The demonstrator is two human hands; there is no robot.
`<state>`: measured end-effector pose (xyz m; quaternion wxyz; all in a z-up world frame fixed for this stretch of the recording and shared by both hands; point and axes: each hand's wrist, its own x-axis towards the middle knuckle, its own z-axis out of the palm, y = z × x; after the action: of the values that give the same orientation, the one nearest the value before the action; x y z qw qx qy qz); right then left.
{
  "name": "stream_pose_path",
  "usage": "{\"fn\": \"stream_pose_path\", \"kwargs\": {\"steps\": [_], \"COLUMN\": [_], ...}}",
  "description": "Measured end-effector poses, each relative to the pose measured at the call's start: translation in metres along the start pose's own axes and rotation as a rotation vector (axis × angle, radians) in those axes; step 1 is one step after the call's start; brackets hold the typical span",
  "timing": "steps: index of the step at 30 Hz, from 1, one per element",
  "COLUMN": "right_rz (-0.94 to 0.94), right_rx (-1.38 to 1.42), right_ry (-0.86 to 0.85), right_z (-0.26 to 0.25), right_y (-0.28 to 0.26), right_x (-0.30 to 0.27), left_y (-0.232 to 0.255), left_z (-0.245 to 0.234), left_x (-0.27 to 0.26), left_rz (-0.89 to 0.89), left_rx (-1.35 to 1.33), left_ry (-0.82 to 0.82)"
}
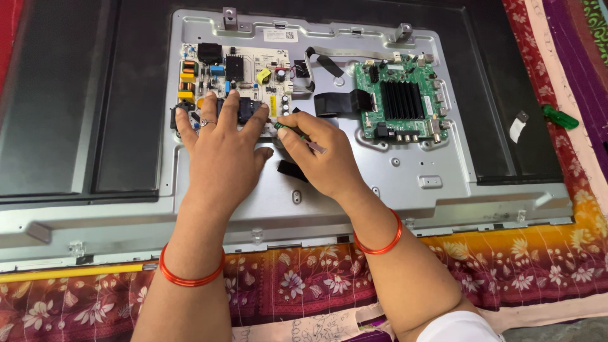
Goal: The person uses a screwdriver to work on the internal circuit boards of a disassembled television laid out on a bed.
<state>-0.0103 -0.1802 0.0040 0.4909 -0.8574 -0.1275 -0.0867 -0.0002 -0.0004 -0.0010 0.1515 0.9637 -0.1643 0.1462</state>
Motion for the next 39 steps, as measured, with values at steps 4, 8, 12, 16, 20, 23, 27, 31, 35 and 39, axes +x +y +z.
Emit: {"fn": "stream_pose_path", "kwargs": {"steps": [4, 8, 12, 16, 20, 23, 27, 31, 35, 39], "right_rz": [-0.002, -0.009, -0.010, -0.038, -0.019, -0.033, -0.025, 0.009, -0.026, 0.024], "right_rx": [0.024, 0.008, 0.006, 0.006, 0.024, 0.013, 0.002, 0.043, 0.101, 0.216], "right_ry": [0.002, 0.011, 0.002, 0.008, -0.001, 0.003, 0.000, -0.006, 0.085, 0.080], "right_z": [0.000, 0.001, 0.001, 0.000, 0.000, 0.000, 0.000, 0.000, 0.000, -0.002], "right_y": [0.001, 0.001, 0.001, 0.001, 0.000, -0.001, -0.001, 0.002, 0.007, 0.010], "right_x": [0.000, 0.000, 0.000, -0.001, 0.000, 0.000, 0.000, -0.001, 0.002, 0.003], "left_y": [0.000, 0.000, -0.001, 0.000, 0.000, 0.000, -0.001, -0.004, -0.012, -0.019], "left_z": [0.000, 0.001, 0.001, 0.001, 0.000, 0.000, 0.001, 0.001, -0.003, -0.003], "left_x": [0.001, 0.000, 0.000, 0.000, 0.000, -0.001, -0.001, -0.003, -0.002, 0.000], "left_rz": [-0.002, 0.003, 0.004, 0.006, 0.012, 0.015, 0.024, 0.040, 0.043, 0.013], "left_rx": [0.004, 0.001, -0.004, -0.006, -0.006, 0.004, -0.001, 0.010, 0.013, -0.058], "left_ry": [0.002, 0.006, 0.010, 0.012, 0.013, 0.011, 0.017, 0.046, 0.102, 0.117]}}
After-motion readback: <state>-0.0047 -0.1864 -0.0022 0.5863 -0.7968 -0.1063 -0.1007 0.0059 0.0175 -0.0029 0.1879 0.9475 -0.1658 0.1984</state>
